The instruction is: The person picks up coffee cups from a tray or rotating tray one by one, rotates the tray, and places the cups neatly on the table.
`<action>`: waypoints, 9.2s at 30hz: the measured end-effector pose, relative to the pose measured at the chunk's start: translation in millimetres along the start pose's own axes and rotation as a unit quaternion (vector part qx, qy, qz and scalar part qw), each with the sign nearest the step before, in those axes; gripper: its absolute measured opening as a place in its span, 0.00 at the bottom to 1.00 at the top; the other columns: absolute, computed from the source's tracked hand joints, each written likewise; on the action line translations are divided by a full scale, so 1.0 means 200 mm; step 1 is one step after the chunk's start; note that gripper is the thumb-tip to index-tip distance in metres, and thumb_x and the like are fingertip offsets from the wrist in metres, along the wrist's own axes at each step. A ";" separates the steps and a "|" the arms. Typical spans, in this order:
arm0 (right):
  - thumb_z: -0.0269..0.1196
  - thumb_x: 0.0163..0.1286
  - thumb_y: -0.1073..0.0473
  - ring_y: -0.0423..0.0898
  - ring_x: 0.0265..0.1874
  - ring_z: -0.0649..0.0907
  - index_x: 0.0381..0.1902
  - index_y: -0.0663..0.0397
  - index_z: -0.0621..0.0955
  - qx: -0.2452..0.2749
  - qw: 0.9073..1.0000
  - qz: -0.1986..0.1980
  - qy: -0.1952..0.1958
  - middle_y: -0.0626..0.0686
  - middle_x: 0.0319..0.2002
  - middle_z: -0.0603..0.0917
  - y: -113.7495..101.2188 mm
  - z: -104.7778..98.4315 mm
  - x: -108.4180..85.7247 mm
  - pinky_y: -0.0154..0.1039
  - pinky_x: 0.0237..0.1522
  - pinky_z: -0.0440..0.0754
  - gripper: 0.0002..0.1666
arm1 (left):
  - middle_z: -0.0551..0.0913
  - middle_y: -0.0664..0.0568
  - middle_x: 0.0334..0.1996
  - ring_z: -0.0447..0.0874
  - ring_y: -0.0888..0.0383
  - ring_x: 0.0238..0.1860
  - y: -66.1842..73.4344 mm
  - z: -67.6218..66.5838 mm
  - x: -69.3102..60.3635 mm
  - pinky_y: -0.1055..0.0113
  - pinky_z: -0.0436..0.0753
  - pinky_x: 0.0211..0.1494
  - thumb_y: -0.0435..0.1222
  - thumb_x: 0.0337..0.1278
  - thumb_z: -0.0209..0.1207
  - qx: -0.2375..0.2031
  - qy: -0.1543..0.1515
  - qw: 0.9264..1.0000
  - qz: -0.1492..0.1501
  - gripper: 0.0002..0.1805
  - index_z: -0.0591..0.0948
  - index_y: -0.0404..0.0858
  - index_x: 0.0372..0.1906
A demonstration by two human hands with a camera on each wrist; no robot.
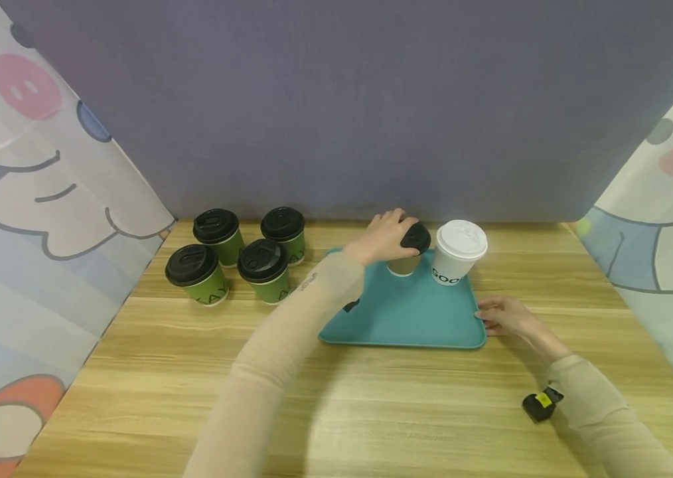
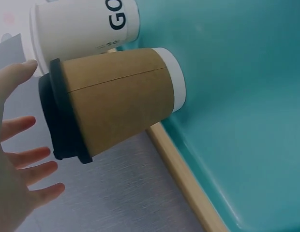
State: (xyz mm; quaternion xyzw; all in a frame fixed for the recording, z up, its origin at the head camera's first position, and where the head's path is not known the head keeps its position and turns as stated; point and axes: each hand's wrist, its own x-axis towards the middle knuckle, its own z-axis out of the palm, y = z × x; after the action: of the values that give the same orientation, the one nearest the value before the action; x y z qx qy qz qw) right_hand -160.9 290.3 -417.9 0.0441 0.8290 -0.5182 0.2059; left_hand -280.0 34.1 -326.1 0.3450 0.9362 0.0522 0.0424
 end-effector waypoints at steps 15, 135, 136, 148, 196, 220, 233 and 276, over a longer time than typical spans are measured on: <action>0.53 0.63 0.65 0.39 0.26 0.78 0.56 0.84 0.58 0.001 1.000 0.003 -0.004 0.53 0.29 0.76 0.01 0.00 0.01 0.36 0.32 0.80 0.30 | 0.43 0.45 0.68 0.40 0.48 0.68 0.03 0.05 0.07 0.53 0.46 0.66 0.58 0.51 0.51 -0.006 -0.037 0.999 -0.018 0.42 0.49 0.51 0.69; 0.53 0.64 0.65 0.39 0.26 0.78 0.56 0.84 0.57 0.003 1.000 0.014 -0.005 0.53 0.28 0.76 0.00 0.00 0.01 0.36 0.33 0.80 0.31 | 0.66 0.40 0.45 0.67 0.46 0.45 -0.36 -0.06 -1.10 0.53 0.69 0.46 0.51 0.31 0.67 -0.030 0.117 0.993 -0.009 0.41 0.70 0.40 0.56; 0.53 0.64 0.65 0.39 0.26 0.78 0.56 0.84 0.57 0.002 1.000 0.013 -0.005 0.53 0.29 0.76 0.00 0.00 0.01 0.36 0.33 0.80 0.31 | 0.66 0.40 0.45 0.67 0.46 0.44 -0.36 -0.05 -1.12 0.53 0.70 0.45 0.52 0.31 0.67 -0.029 0.121 0.992 -0.012 0.41 0.70 0.39 0.56; 0.53 0.64 0.65 0.39 0.25 0.78 0.56 0.84 0.56 0.011 1.000 0.009 -0.006 0.51 0.26 0.77 0.00 0.00 0.01 0.36 0.32 0.80 0.31 | 0.68 0.40 0.41 0.69 0.47 0.38 -0.46 -0.01 -1.26 0.53 0.70 0.39 0.51 0.25 0.70 -0.028 0.159 0.986 -0.042 0.42 0.72 0.37 0.54; 0.53 0.63 0.66 0.39 0.25 0.78 0.55 0.85 0.57 0.003 1.000 0.007 -0.002 0.54 0.28 0.76 0.00 0.00 0.01 0.35 0.32 0.80 0.31 | 0.64 0.29 0.43 0.65 0.36 0.41 -0.71 0.01 -1.65 0.45 0.67 0.36 0.40 0.27 0.71 -0.069 0.202 0.962 -0.172 0.39 0.70 0.29 0.51; 0.53 0.62 0.66 0.39 0.25 0.77 0.56 0.84 0.57 0.008 1.000 0.022 -0.005 0.51 0.27 0.76 -0.02 0.00 0.01 0.35 0.31 0.80 0.31 | 0.63 0.27 0.44 0.64 0.32 0.40 -0.80 0.05 -1.67 0.43 0.65 0.35 0.41 0.26 0.72 -0.071 0.196 0.961 -0.181 0.39 0.70 0.28 0.50; 0.53 0.63 0.66 0.39 0.25 0.77 0.56 0.84 0.57 0.004 1.000 0.027 -0.004 0.52 0.27 0.75 -0.02 0.00 0.00 0.35 0.31 0.80 0.31 | 0.64 0.30 0.42 0.66 0.34 0.39 -0.82 0.08 -1.67 0.44 0.68 0.34 0.42 0.27 0.72 -0.059 0.194 0.961 -0.189 0.39 0.70 0.29 0.50; 0.53 0.64 0.64 0.40 0.26 0.78 0.57 0.83 0.57 -0.002 1.000 0.019 -0.006 0.53 0.29 0.76 0.00 0.00 0.02 0.36 0.33 0.80 0.31 | 0.73 0.34 0.43 0.70 0.38 0.45 -0.57 -0.03 -1.43 0.41 0.67 0.42 0.36 0.41 0.65 -0.003 0.294 0.954 -0.064 0.24 0.76 0.29 0.46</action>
State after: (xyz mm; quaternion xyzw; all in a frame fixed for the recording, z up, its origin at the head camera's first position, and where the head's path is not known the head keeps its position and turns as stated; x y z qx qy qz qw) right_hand -164.5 289.9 -419.1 0.0568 0.8275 -0.5131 0.2207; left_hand -137.3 -237.6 -322.4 0.2537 0.9272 0.1508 -0.2305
